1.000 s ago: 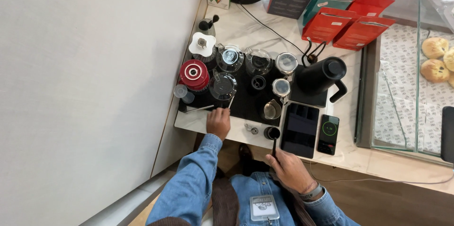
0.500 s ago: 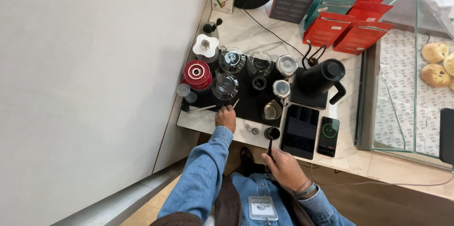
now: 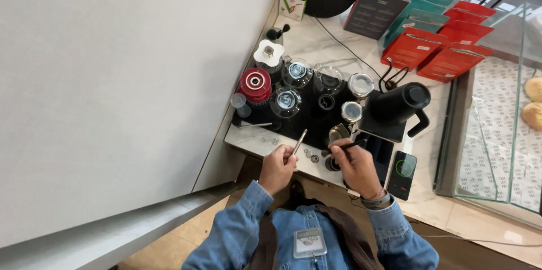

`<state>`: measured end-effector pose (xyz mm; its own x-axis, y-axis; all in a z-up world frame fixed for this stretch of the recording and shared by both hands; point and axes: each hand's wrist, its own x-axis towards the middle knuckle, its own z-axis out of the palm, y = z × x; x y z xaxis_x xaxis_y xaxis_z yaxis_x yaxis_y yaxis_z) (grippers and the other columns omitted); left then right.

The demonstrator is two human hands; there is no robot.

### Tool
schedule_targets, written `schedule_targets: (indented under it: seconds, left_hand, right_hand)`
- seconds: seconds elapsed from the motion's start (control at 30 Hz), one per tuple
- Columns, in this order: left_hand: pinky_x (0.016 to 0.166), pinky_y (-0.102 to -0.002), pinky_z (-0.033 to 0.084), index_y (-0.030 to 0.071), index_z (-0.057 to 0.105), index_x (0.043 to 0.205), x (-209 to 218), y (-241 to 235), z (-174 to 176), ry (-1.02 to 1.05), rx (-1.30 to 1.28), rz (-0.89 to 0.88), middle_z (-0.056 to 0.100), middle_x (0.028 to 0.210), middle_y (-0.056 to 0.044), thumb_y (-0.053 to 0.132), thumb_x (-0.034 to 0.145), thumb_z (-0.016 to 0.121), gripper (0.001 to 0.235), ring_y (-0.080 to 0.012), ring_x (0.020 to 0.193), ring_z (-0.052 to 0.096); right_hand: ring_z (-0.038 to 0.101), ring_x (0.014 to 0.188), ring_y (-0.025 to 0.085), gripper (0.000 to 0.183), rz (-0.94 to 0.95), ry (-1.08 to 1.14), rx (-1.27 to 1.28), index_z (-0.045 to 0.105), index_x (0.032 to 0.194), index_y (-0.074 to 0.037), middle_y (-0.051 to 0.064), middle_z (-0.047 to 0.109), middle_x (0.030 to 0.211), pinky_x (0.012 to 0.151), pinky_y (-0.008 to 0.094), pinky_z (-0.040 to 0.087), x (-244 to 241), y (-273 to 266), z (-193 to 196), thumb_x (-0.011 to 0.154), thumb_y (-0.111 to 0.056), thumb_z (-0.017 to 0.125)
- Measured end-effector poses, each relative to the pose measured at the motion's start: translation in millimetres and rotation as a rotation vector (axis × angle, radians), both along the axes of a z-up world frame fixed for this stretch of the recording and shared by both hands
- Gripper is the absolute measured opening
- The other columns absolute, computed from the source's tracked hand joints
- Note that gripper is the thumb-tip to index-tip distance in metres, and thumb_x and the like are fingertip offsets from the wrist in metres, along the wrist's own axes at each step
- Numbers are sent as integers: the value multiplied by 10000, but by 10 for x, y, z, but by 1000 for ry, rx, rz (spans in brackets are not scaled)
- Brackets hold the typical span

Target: The person assembles a manual coffee grinder by inserting a metal burr into the base, placing a grinding disc, and screwing the top housing onto the base. They then tighten the assembly by hand and place the completed grinder on the counter.

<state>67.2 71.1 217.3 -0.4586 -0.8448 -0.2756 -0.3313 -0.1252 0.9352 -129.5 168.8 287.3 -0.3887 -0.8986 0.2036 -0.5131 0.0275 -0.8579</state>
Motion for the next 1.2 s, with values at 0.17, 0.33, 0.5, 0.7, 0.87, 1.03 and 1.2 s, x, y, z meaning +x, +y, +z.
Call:
schedule_targets:
  seconds: [0.17, 0.33, 0.5, 0.7, 0.87, 1.03, 1.2]
  left_hand:
    - [640, -283, 657, 27, 703, 1133, 377, 498, 1300, 51, -408, 138, 791, 948, -94, 249, 987, 613, 281, -173, 734, 778]
    - [778, -295, 692, -3, 721, 1162, 513, 586, 1473, 91, -591, 279, 781, 1092, -151, 177, 978, 649, 268, -233, 953, 792]
    - [817, -334, 674, -23, 716, 1141, 620, 599, 1588, 89, -749, 302, 782, 1065, -164, 110, 986, 640, 218, -266, 931, 795]
    - [853, -326, 677, -44, 704, 1153, 620, 596, 1391, 73, -849, 314, 773, 1078, -174, 105, 1015, 608, 224, -264, 964, 786]
    - [859, -310, 676, -25, 703, 1147, 676, 532, 1583, 131, -956, 346, 779, 1067, -142, 69, 991, 649, 191, -239, 962, 793]
    - [833, -284, 691, -9, 714, 1136, 801, 587, 1700, 192, -774, 364, 788, 1048, -138, 106, 968, 677, 207, -218, 944, 801]
    - [681, -276, 705, -16, 699, 1171, 874, 698, 1819, 447, -236, 288, 780, 850, -107, 175, 973, 658, 278, -168, 720, 782]
  right_hand:
    - [761, 754, 180, 298, 91, 56, -128, 681, 1044, -24, 83, 702, 956, 615, 262, 577, 392, -192, 864, 1067, -266, 508]
    - [661, 694, 248, 277, 54, 273, -473, 619, 1023, 40, 174, 670, 838, 631, 336, 522, 687, -330, 1066, 1089, -197, 491]
    - [696, 741, 240, 265, 269, 293, -321, 685, 988, -30, 102, 711, 870, 678, 342, 536, 885, -363, 885, 1058, -217, 511]
    - [577, 530, 202, 360, -100, 328, -513, 589, 875, 3, 68, 584, 611, 529, 310, 443, 810, -263, 806, 1108, -237, 457]
    - [595, 517, 142, 209, 105, 379, -414, 631, 933, -33, 78, 688, 739, 429, 250, 434, 875, -233, 772, 1051, -180, 541]
    - [673, 503, 138, 307, -54, 274, -458, 635, 906, -33, 58, 667, 648, 370, 193, 431, 916, -106, 893, 1087, -226, 481]
    - [664, 638, 202, 287, 239, 268, -344, 664, 909, -43, 75, 695, 784, 599, 323, 508, 1058, -170, 1205, 1045, -248, 516]
